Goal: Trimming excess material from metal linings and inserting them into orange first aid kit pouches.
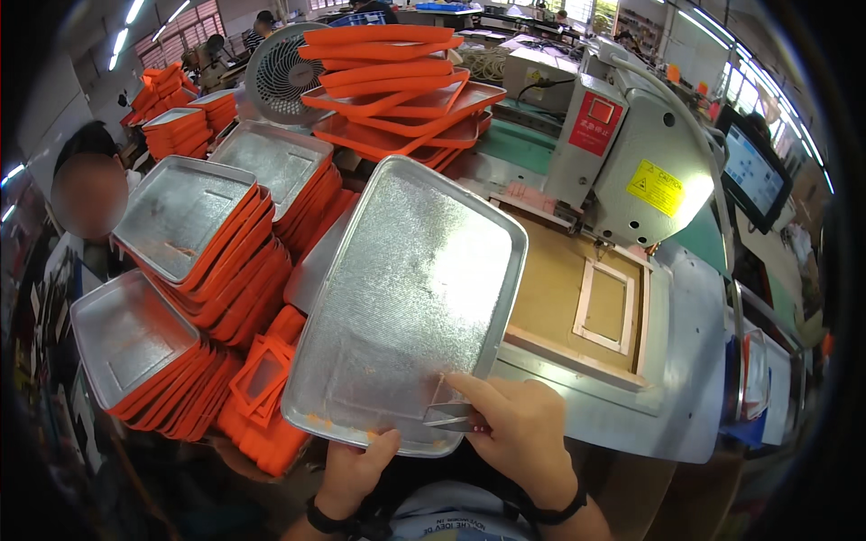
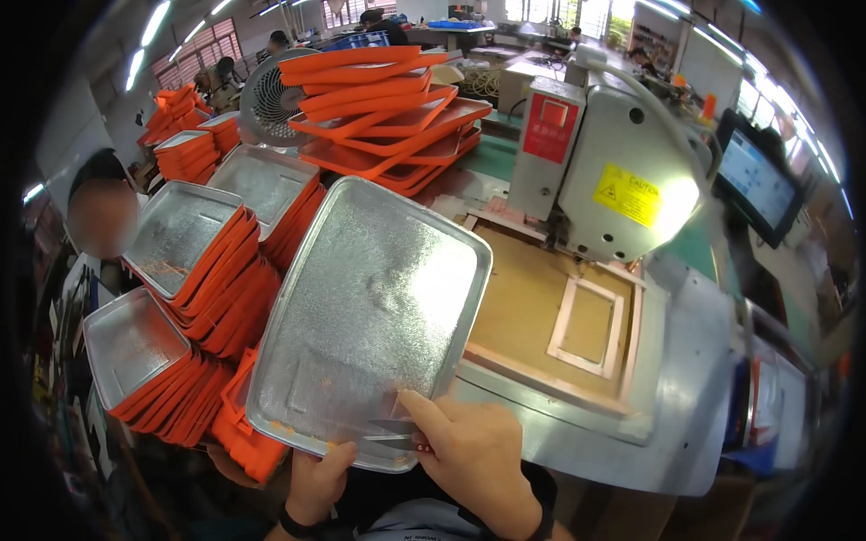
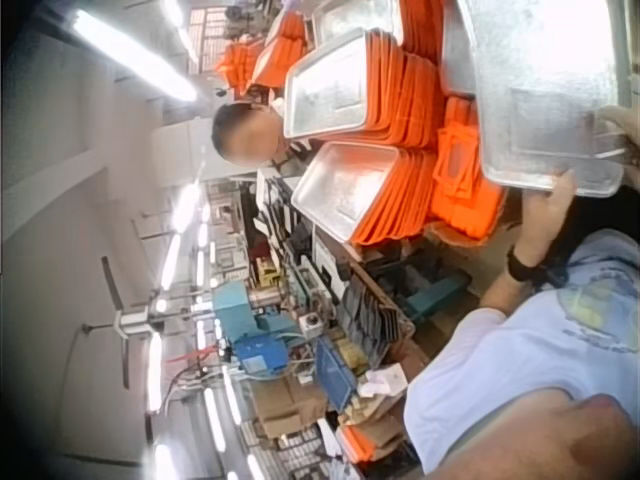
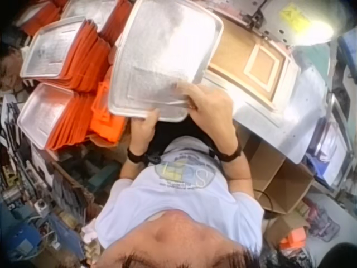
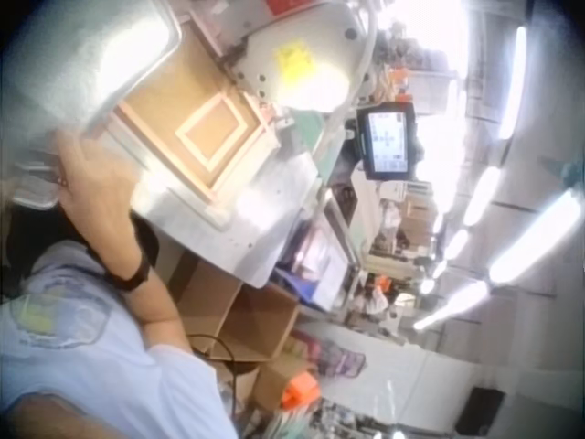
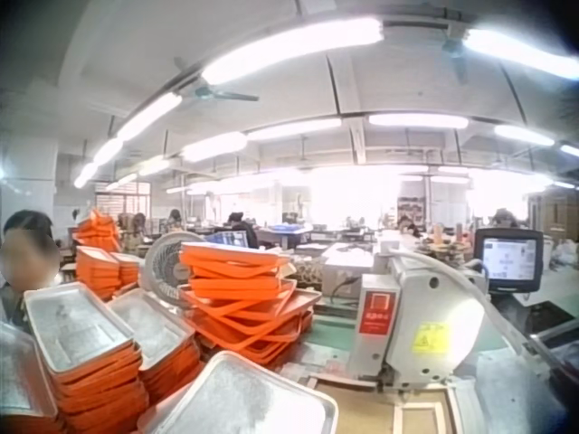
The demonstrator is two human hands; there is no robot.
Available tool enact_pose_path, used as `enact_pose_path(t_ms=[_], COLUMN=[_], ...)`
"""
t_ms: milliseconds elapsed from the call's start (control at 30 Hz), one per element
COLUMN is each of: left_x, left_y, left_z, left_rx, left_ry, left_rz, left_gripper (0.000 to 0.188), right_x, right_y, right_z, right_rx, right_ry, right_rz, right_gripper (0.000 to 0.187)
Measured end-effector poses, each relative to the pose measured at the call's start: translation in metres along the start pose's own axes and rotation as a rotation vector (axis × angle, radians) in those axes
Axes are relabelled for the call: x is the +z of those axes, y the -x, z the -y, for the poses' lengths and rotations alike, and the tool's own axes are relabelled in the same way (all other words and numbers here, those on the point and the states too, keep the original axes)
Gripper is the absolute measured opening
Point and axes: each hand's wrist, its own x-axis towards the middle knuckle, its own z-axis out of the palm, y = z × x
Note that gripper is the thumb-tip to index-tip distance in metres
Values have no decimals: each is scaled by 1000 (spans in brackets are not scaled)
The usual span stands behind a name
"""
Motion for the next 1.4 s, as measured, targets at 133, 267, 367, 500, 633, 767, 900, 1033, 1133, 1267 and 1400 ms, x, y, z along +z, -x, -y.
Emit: enact_pose_path(t_ms=[133, 267, 367, 500, 633, 767, 900, 1033, 1133, 1267, 1400], left_x=[-4, -2, -3, 3, 2, 3, 2, 3, 4, 7, 10], left_y=[3, 3, 4, 4, 1, 4, 3, 2, 0, 2, 4], left_z=[3, -1, -7, -9, -7, -8, -8, -10, -12, -15, -14], left_rx=[62, 53, 21, 122, 132, 123, 138, 144, 88, 104, 166], left_ry=[-124, -123, -212, -237, -235, -242, -275, -262, -220, -221, -206], left_rz=[37, 26, 49, 35, 18, 21, 31, 30, 13, 5, 1], left_gripper=[18, 14, 13, 13, 11, 11, 11, 12, 13, 13, 14], right_x=[8, 11, 19, 19, 18, 17, 17, 15, 15, 15, 12], right_y=[1, 4, 9, 10, 12, 11, 14, 13, 12, 13, 12], right_z=[-2, -7, -12, -9, -12, -8, -10, -8, -10, -8, -6], right_rx=[-62, -124, -128, -131, -125, -91, -80, -67, -101, -67, -49], right_ry=[128, 121, 76, 88, 10, 10, -31, -29, -51, 26, -43], right_rz=[-20, -1, -65, -53, -74, -43, -52, -31, -21, -14, 12], right_gripper=[51, 48, 47, 50, 54, 59, 62, 63, 64, 65, 66])
